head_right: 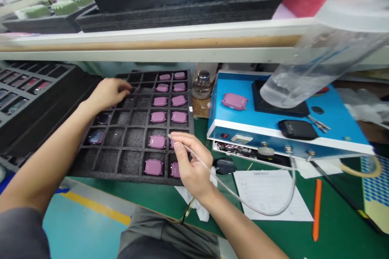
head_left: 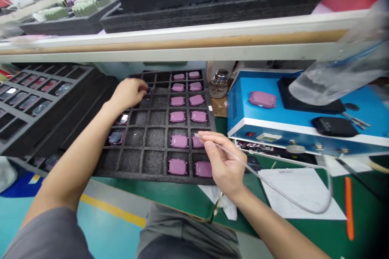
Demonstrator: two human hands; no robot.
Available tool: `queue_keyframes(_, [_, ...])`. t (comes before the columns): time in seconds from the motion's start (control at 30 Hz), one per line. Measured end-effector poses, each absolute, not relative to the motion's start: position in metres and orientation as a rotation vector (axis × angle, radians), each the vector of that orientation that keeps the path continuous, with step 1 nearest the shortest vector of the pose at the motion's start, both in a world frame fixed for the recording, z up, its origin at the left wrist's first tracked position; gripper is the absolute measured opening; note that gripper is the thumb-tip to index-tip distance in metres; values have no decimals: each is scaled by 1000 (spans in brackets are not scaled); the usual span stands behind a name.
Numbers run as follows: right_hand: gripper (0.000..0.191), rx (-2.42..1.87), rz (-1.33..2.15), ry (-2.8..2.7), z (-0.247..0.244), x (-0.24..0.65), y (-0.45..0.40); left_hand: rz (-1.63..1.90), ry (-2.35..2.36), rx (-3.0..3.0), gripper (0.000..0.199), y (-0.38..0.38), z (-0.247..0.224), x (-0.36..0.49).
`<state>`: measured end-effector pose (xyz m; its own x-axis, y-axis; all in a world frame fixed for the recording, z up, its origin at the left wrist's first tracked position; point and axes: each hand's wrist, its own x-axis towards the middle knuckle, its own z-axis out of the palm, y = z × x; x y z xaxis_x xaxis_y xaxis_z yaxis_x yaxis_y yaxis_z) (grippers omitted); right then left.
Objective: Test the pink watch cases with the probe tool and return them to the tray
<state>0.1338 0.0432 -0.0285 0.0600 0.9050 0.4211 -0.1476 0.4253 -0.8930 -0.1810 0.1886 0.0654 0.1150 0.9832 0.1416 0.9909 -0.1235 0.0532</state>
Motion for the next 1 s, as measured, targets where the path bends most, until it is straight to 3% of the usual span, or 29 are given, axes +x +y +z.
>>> queue_keyframes(0.17, [12, -807, 974, -1245, -31, 131, 37, -180, -2037, -2200, 42, 132, 53, -206])
queue_keyframes(0.47, [14, -889, 957, -1196, -38, 128, 35, -11, -2097, -2245, 35, 201, 61, -188])
queue_keyframes(0.67, [17, -897, 917, -1175, -33, 127, 32, -151, -2105, -2176, 34, 164, 67, -159])
queue_keyframes(0.73, [16, -881, 905, -1133, -29, 127, 30, -377, -2085, -2184, 34, 127, 62, -133])
queue_keyframes(0.9, [14, -837, 873, -1097, -24, 125, 28, -1791, -2234, -2188, 20, 36, 28, -53])
queue_keyframes(1.0, [14, -826, 877, -1140, -27, 125, 31, -2281, -2332, -2043, 19, 19, 8, -23])
